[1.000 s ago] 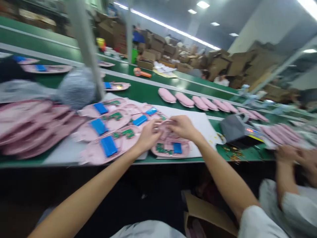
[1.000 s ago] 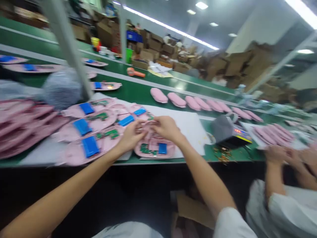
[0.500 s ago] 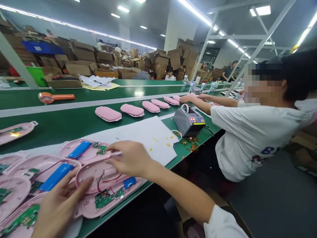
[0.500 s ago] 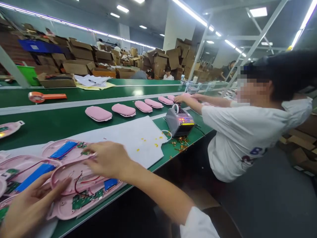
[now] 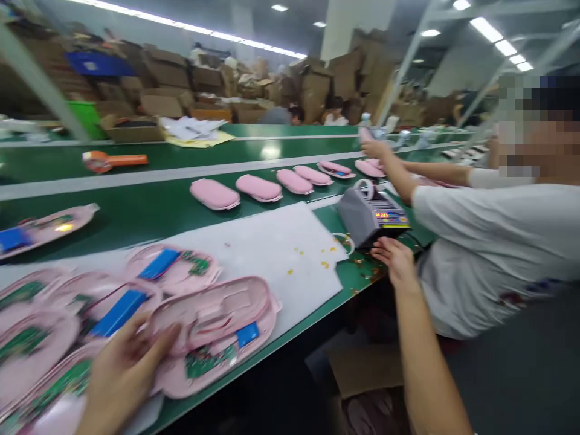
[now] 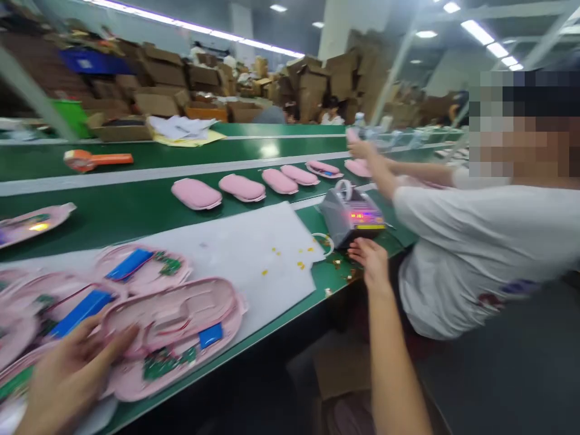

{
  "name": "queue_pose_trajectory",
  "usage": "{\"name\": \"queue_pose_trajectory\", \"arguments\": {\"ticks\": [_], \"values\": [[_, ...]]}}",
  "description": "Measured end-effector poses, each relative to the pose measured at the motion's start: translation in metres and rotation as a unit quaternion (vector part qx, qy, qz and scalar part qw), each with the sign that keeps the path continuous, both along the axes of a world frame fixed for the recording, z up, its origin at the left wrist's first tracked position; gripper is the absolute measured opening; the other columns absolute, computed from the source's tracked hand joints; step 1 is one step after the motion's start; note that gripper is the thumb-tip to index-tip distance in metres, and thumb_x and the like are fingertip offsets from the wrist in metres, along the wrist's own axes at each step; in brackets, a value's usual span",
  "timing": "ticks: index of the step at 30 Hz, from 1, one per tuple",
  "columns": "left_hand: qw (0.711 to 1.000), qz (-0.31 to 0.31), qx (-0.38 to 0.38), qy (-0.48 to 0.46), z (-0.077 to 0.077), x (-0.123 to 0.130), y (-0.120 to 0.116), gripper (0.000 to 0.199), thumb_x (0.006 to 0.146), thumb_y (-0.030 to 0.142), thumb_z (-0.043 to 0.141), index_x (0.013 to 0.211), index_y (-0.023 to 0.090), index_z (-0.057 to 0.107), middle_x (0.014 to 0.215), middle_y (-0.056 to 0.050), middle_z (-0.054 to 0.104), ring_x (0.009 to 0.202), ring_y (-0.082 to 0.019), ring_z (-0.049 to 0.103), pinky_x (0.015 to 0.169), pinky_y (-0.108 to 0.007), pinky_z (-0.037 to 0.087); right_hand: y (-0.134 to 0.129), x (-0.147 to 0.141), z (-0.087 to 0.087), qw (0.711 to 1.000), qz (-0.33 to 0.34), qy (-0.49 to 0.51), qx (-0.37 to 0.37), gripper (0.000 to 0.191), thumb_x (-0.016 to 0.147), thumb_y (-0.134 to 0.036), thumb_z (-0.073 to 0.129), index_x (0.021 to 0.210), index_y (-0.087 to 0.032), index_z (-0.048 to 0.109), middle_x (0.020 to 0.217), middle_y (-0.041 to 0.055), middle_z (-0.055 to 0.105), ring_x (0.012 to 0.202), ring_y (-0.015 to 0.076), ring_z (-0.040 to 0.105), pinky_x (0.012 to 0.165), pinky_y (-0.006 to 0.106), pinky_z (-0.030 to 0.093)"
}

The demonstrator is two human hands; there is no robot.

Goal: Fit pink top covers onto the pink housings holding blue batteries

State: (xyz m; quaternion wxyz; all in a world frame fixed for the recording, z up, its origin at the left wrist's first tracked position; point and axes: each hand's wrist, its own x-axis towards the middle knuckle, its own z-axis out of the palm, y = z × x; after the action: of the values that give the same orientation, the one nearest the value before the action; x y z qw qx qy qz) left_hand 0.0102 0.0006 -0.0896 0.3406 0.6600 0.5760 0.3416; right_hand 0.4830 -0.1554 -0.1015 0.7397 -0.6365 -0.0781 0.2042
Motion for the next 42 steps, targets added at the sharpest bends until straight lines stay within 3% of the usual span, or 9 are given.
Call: {"name": "queue_pose_trajectory", "arguments": {"ticks": [6, 10, 12, 15, 23, 30, 33, 38, 42], "values": [[0.974, -0.096, -0.079, -0.189, 0.007, 0.007, -0.018, 0.049, 0.072, 0.046, 0.075, 0.106, 0.014, 0.061, 0.091, -0.005, 0.069, 0.074, -0.018, 0.066, 0.062, -0.023, 0.053, 0.000, -0.097, 0.044, 0.956, 0.120, -0.267, 0.032, 0.014, 0.080, -0.036, 0.068, 0.076, -0.024, 0.061, 0.072, 0.0018, 0.055, 0.062, 0.0145, 0.055, 0.055, 0.030, 0.044], [0.947, -0.150, -0.108, -0.264, 0.001, 0.006, -0.020, 0.046, 0.078, 0.038, 0.073, 0.115, 0.013, 0.061, 0.091, -0.006, 0.071, 0.079, -0.020, 0.068, 0.066, -0.025, 0.055, 0.049, -0.219, 0.088, 0.710, 0.433, -0.555, -0.027, 0.016, 0.094, -0.028, 0.051, 0.083, -0.022, 0.060, 0.080, 0.0030, 0.053, 0.074, 0.0157, 0.051, 0.067, 0.032, 0.040], [0.936, -0.168, -0.105, -0.290, 0.000, 0.006, -0.022, 0.045, 0.080, 0.035, 0.070, 0.118, 0.013, 0.061, 0.092, -0.007, 0.071, 0.077, -0.019, 0.068, 0.064, -0.025, 0.055, 0.076, -0.264, 0.092, 0.587, 0.484, -0.645, -0.070, 0.018, 0.096, -0.026, 0.047, 0.084, -0.021, 0.059, 0.084, 0.0034, 0.051, 0.077, 0.0159, 0.048, 0.066, 0.030, 0.038], [0.931, -0.165, -0.080, -0.316, -0.002, 0.007, -0.024, 0.040, 0.082, 0.031, 0.069, 0.116, 0.013, 0.063, 0.100, -0.008, 0.071, 0.079, -0.019, 0.067, 0.065, -0.026, 0.056, 0.101, -0.293, 0.081, 0.500, 0.463, -0.720, -0.128, 0.016, 0.096, -0.026, 0.047, 0.085, -0.020, 0.058, 0.088, 0.0040, 0.049, 0.082, 0.0167, 0.048, 0.061, 0.028, 0.033], [0.935, -0.168, -0.051, -0.307, -0.012, 0.007, -0.025, 0.038, 0.084, 0.027, 0.062, 0.120, 0.015, 0.063, 0.092, -0.006, 0.070, 0.073, -0.017, 0.065, 0.059, -0.024, 0.052, 0.107, -0.304, 0.064, 0.473, 0.393, -0.768, -0.177, 0.016, 0.094, -0.028, 0.050, 0.085, -0.022, 0.062, 0.087, 0.0052, 0.052, 0.085, 0.0188, 0.051, 0.060, 0.027, 0.034], [0.954, -0.155, -0.016, -0.256, -0.008, 0.003, -0.030, 0.032, 0.086, 0.030, 0.060, 0.116, 0.017, 0.059, 0.099, -0.006, 0.068, 0.078, -0.018, 0.065, 0.068, -0.028, 0.053, 0.123, -0.282, 0.085, 0.587, 0.410, -0.653, -0.247, 0.030, 0.076, -0.048, 0.071, 0.092, -0.023, 0.065, 0.091, 0.0044, 0.067, 0.084, 0.0218, 0.061, 0.065, 0.030, 0.043], [0.962, -0.169, 0.039, -0.210, -0.002, -0.001, -0.032, 0.030, 0.088, 0.031, 0.059, 0.115, 0.019, 0.060, 0.104, -0.005, 0.069, 0.092, -0.021, 0.065, 0.082, -0.032, 0.051, 0.110, -0.267, 0.084, 0.587, 0.483, -0.620, -0.196, 0.017, 0.089, -0.036, 0.057, 0.090, -0.023, 0.068, 0.083, 0.0014, 0.071, 0.075, 0.0174, 0.065, 0.068, 0.028, 0.046], [0.934, -0.326, 0.119, -0.084, 0.004, -0.013, -0.041, 0.044, 0.081, 0.003, 0.044, 0.116, 0.021, 0.063, 0.115, -0.005, 0.069, 0.109, -0.020, 0.063, 0.103, -0.039, 0.045, 0.051, -0.264, 0.057, 0.526, 0.394, -0.752, -0.048, 0.015, 0.091, -0.017, 0.050, 0.093, -0.022, 0.064, 0.096, 0.0047, 0.071, 0.087, 0.0194, 0.067, 0.075, 0.032, 0.051], [0.887, -0.417, 0.161, 0.114, 0.031, -0.036, -0.057, 0.064, 0.071, 0.004, 0.057, 0.132, 0.020, 0.053, 0.153, -0.015, 0.036, 0.144, -0.034, 0.028, 0.118, -0.058, 0.022, 0.037, -0.268, 0.022, 0.516, 0.437, -0.733, -0.072, 0.037, 0.080, -0.035, 0.068, 0.111, -0.019, 0.057, 0.136, 0.0158, 0.053, 0.124, 0.0332, 0.052, 0.098, 0.050, 0.048]]}}
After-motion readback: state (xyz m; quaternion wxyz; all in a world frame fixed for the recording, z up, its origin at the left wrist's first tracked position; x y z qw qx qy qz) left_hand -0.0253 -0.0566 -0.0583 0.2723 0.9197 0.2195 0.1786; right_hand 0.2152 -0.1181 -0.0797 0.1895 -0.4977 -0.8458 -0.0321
